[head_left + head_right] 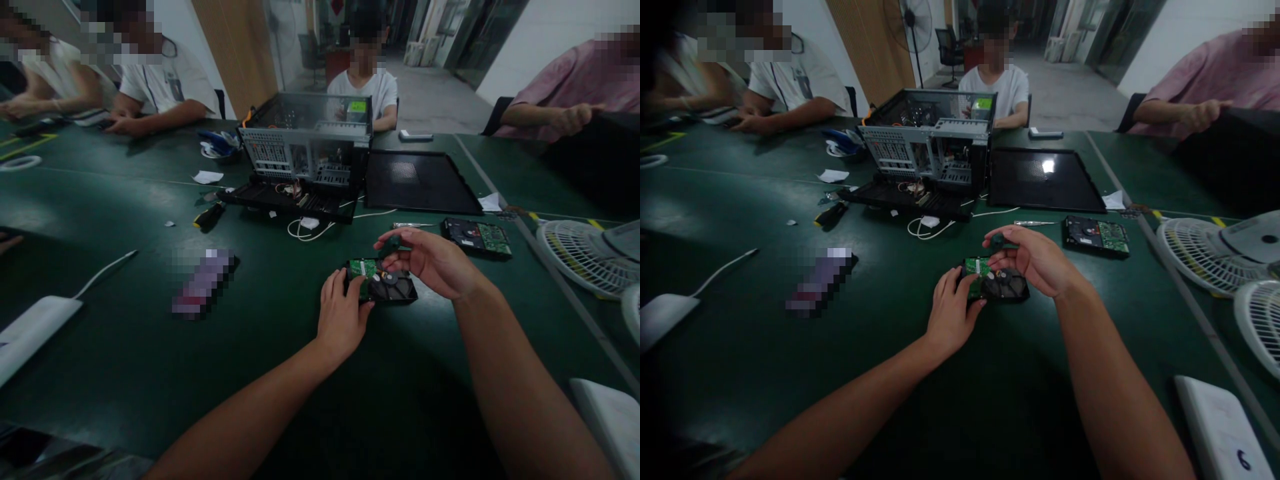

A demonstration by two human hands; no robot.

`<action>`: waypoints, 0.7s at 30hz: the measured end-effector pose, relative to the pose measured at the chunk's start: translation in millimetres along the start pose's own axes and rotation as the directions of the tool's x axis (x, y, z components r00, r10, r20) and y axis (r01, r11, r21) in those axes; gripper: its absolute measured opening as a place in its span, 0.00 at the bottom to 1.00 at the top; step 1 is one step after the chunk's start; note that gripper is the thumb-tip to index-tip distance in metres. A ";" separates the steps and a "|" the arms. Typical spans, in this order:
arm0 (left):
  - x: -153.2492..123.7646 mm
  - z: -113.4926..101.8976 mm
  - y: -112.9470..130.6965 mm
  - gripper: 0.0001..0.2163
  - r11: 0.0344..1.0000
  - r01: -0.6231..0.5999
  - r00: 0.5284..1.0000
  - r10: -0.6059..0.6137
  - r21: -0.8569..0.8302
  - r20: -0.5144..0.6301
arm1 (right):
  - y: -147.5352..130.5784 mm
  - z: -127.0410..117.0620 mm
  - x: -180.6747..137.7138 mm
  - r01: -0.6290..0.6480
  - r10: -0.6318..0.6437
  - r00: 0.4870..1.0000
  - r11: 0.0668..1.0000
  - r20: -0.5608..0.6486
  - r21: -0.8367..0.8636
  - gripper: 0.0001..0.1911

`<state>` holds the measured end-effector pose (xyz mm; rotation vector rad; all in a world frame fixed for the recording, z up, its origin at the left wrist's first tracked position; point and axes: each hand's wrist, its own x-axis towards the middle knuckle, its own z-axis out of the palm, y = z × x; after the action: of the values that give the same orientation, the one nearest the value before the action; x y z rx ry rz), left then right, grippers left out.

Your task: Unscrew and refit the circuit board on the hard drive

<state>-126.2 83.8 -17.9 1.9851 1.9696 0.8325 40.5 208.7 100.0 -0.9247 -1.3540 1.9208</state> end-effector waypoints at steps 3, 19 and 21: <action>0.1 0.4 -0.4 0.22 1.000 0.002 1.000 -0.002 0.000 -0.002 | 0.7 -0.2 1.1 -0.001 0.002 1.000 1.000 -0.011 0.020 0.12; 0.1 -0.7 -0.8 0.22 1.000 0.000 1.000 0.000 0.003 0.008 | 0.4 -0.2 -1.5 0.048 -0.065 0.993 0.984 -0.096 -0.173 0.14; 0.2 -0.5 -1.0 0.22 1.000 0.003 1.000 -0.003 0.009 0.012 | 2.6 -2.2 0.6 0.105 -0.141 0.977 0.971 -0.160 -0.214 0.11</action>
<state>-127.3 83.9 -18.0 1.9871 1.9724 0.8102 41.7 209.6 96.9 -1.0546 -1.4866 1.5896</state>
